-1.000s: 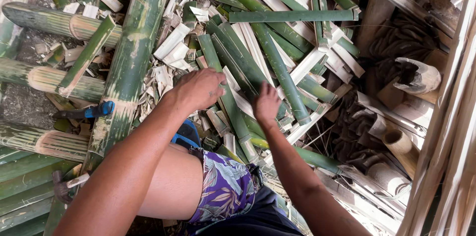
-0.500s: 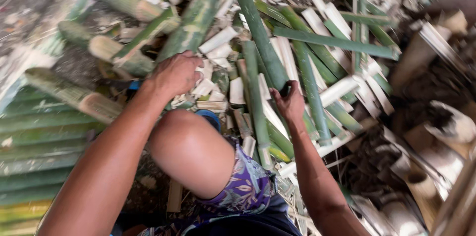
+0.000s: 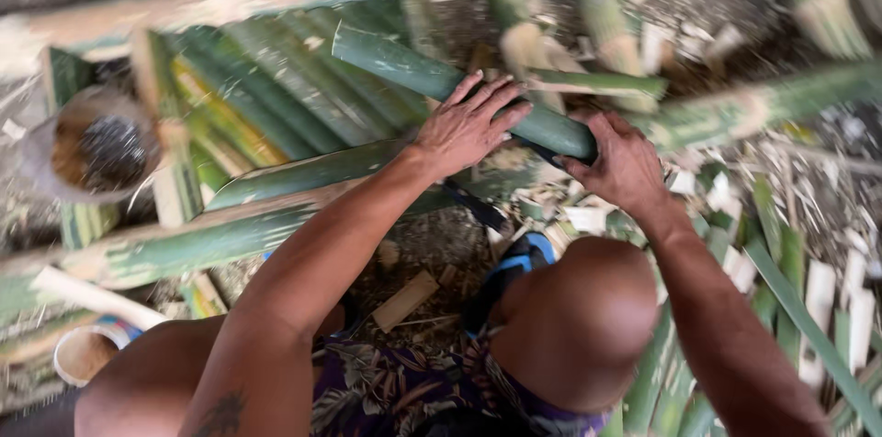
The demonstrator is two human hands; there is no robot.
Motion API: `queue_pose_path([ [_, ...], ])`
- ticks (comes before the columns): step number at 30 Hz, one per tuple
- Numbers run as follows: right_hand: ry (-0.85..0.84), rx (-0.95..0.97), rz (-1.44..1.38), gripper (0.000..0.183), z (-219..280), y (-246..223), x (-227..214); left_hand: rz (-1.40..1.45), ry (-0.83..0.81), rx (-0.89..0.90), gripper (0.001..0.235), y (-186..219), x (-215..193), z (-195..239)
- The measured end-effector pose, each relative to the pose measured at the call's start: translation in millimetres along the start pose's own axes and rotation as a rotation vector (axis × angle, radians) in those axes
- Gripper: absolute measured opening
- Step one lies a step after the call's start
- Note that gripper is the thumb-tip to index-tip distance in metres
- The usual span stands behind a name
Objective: The person assembles a bamboo structure by splitting bamboo poles into slats using a machete and securing them to a frame with a hammer and nails. The person repeatedly cuts, positions, and fastens bamboo pieces to build the structure.
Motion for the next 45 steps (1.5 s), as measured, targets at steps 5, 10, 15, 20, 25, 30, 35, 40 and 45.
queue_pose_path([
  [5,-0.118,-0.311,0.015,0.067,-132,-48,75,-0.031,0.049,-0.293,0.060,-111,7,69],
  [10,-0.017,-0.422,-0.026,0.067,-247,-99,183,-0.036,0.100,-0.512,0.063,-229,9,115],
  [15,0.028,-0.402,-0.066,0.064,-334,-128,269,-0.048,0.082,-0.670,0.059,-327,18,134],
  [20,0.083,-0.374,-0.112,0.066,-386,-138,310,-0.017,0.146,-0.739,0.059,-376,31,140],
  [25,0.274,-0.355,-0.002,0.070,-367,-137,322,-0.041,0.295,-0.658,0.056,-385,32,145],
  [30,0.266,-0.224,-0.069,0.053,-321,-135,316,0.051,0.414,-0.608,0.050,-382,21,149],
  [35,0.122,-0.086,-0.206,0.036,-301,-143,308,-0.055,0.355,-0.582,0.054,-387,19,148],
  [40,0.175,-0.071,-0.375,0.034,-287,-146,279,-0.060,0.166,-0.666,0.065,-397,9,137],
  [45,0.174,0.070,-0.316,0.030,-203,-81,208,-0.167,-0.162,-0.775,0.056,-376,-10,113],
])
Point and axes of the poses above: each hand's wrist, its own z-axis away from the middle knuckle, its own x-axis out of the palm, y = z × x, the point moved 1 cm from there along -z, towards the middle knuckle, and after that the axes turned 7 degrees about z, right-handed, at the moved point
